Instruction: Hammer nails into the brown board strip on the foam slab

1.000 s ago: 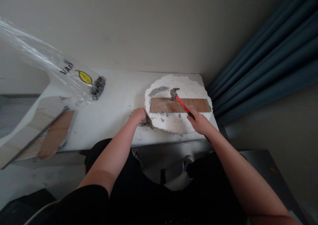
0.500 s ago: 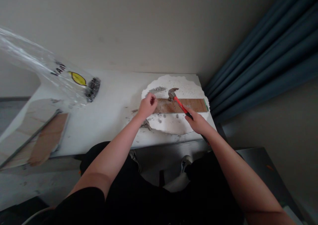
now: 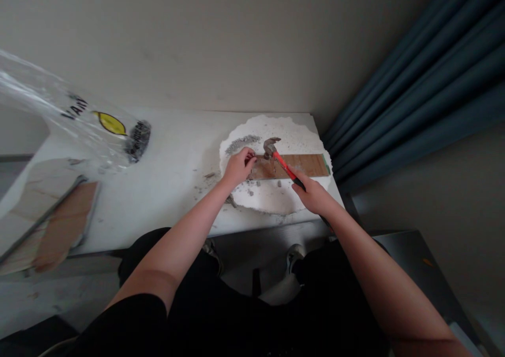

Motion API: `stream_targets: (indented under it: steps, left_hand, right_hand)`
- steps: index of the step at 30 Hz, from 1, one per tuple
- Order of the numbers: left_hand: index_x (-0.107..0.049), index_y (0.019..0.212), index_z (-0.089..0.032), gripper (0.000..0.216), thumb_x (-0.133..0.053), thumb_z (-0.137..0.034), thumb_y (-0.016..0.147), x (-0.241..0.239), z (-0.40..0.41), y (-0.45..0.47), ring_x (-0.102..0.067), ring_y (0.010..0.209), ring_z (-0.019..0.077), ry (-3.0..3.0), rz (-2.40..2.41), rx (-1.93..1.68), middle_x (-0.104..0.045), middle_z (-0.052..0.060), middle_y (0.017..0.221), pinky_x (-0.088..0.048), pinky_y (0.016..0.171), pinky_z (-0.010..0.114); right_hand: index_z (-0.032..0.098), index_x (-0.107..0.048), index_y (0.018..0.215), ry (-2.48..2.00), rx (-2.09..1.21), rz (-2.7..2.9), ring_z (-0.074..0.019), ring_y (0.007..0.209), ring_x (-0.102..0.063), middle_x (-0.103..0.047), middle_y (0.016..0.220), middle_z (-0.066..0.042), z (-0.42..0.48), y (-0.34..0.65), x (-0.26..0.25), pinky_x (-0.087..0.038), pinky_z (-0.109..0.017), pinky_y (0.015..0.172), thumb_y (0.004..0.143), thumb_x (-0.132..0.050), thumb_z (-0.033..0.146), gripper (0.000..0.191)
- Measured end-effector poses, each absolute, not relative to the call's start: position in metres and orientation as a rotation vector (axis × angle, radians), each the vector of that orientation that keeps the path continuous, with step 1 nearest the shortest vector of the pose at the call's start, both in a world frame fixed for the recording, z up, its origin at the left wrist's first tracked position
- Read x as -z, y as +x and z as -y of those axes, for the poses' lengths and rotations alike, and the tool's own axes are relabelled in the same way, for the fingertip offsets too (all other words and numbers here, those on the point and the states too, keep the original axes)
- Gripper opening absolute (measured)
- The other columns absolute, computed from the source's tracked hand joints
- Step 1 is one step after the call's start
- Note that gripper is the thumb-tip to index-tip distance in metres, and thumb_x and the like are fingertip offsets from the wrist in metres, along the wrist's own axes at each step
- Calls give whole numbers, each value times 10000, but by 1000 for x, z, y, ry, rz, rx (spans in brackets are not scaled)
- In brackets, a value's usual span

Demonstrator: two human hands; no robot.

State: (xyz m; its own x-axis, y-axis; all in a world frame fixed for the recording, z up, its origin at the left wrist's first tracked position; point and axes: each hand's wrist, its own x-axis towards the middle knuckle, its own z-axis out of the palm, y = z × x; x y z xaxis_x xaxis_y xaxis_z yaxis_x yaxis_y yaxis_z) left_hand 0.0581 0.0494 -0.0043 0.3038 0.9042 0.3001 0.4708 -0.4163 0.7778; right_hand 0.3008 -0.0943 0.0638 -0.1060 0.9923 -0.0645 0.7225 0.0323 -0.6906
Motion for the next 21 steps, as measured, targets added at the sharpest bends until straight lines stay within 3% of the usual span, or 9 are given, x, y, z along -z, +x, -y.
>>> stream_targets:
  steps: [21]
  left_hand:
    - [-599,970,-241,75,-604,-190,916,5,-50,59,-701,851,220,2067,-1232,-986,-732,35,893,-538,844,371]
  right_hand:
    - [323,-399,1621,-1756,-817,1894,-318,1347,-605,-621,1487,-56,95,300,-66,-500,-540,1112,1001,-493,269,629]
